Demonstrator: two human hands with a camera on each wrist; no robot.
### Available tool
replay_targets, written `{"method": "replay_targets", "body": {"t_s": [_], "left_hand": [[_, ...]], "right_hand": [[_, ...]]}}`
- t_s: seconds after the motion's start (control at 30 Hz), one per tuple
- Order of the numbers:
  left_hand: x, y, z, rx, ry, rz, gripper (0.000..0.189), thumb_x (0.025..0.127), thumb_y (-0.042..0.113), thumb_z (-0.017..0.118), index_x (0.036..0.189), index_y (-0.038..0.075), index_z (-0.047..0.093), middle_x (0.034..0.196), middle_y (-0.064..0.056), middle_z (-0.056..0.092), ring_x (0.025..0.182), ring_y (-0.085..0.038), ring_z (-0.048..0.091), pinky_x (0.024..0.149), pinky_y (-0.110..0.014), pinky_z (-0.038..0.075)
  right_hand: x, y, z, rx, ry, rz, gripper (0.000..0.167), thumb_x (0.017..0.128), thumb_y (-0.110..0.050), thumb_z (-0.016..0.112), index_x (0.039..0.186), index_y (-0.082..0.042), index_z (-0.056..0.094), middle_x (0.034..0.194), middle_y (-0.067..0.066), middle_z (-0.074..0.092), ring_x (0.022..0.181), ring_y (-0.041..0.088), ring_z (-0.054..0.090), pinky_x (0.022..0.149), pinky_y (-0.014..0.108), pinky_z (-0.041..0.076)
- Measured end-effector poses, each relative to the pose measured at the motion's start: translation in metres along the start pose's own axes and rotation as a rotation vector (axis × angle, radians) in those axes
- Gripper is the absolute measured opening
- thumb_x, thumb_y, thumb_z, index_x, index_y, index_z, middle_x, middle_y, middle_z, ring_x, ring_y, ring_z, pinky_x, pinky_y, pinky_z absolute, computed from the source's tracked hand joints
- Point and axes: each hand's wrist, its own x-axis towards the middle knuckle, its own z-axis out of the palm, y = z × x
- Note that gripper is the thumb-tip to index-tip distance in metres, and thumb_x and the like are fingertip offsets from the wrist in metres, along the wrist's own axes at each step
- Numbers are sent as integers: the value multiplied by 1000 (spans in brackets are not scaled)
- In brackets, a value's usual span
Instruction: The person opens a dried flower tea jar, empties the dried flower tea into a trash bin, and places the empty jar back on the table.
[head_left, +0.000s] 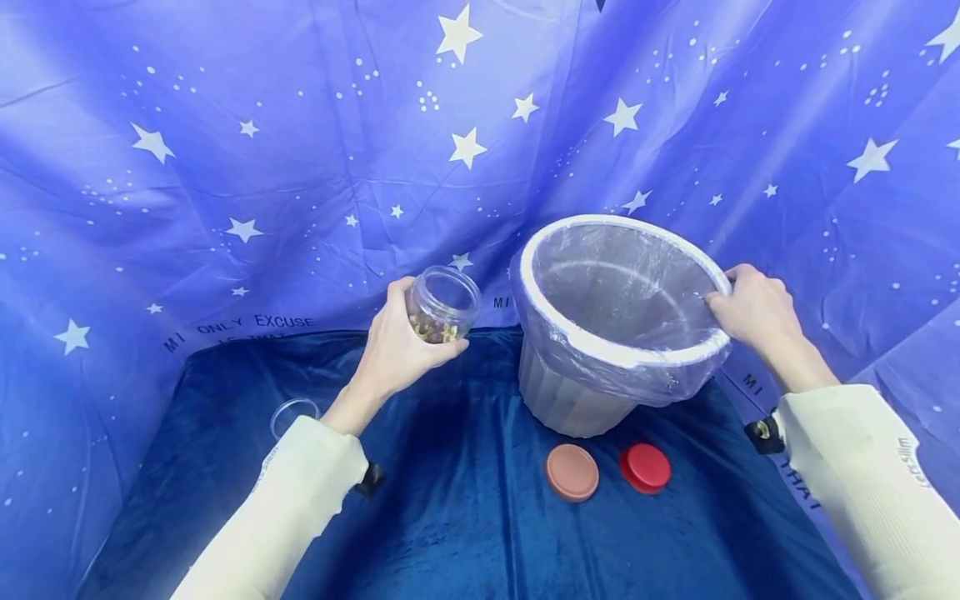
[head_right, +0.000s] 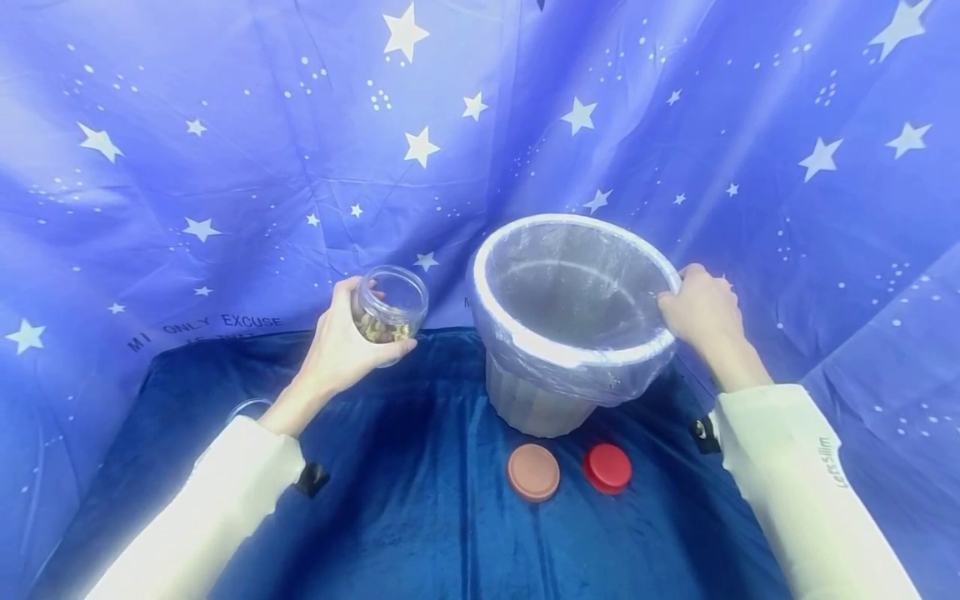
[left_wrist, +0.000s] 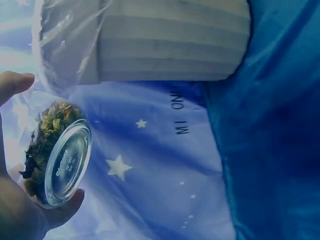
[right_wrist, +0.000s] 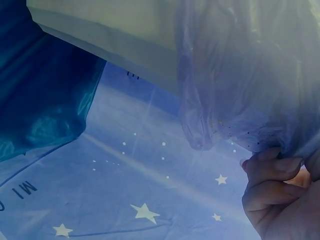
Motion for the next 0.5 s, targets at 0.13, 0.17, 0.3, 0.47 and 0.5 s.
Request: {"method": "replay_targets", "body": {"t_s": [0.13, 0.17, 0.3, 0.47, 0.5], "left_hand": [[13, 12, -8, 40, -7, 40, 97, 62, 41, 88, 140, 10, 38, 128, -12, 58, 115, -32, 59, 95, -52, 50], [17, 14, -10, 56, -8, 56, 97, 62, 41, 88, 139, 10, 38, 128, -12, 58, 115, -32, 59, 96, -53, 50], [27, 23, -17, 113, -15, 123, 96, 62, 40, 88, 139, 8, 40, 128, -12, 58, 116, -31, 58, 97, -52, 49], [38, 35, -19, 157, -39, 178, 95, 63, 39, 86, 139, 6, 41, 127, -13, 59, 116, -29, 58, 97, -51, 49], [39, 38, -19, 166, -46, 188, 95, 63, 39, 86, 139, 6, 42, 127, -13, 60, 116, -29, 59, 97, -51, 49]], "right_hand": [[0, -1, 1, 1, 3, -4, 52, 93, -25, 48, 127, 14, 47, 116, 40, 55, 104, 63, 50, 83, 67, 42], [0, -1, 1, 2, 3, -5, 51, 93, -25, 48, 127, 14, 47, 115, 40, 55, 104, 63, 50, 83, 67, 42], [0, -2, 1, 0, -1, -2, 51, 94, -24, 49, 127, 14, 46, 115, 40, 55, 104, 62, 50, 83, 67, 42], [-2, -2, -1, -10, -6, -2, 50, 94, -24, 49, 126, 14, 47, 113, 40, 56, 103, 62, 51, 80, 66, 43], [-2, -2, -1, -12, -7, -2, 49, 94, -24, 49, 125, 14, 47, 113, 40, 56, 103, 62, 51, 81, 66, 43]]}}
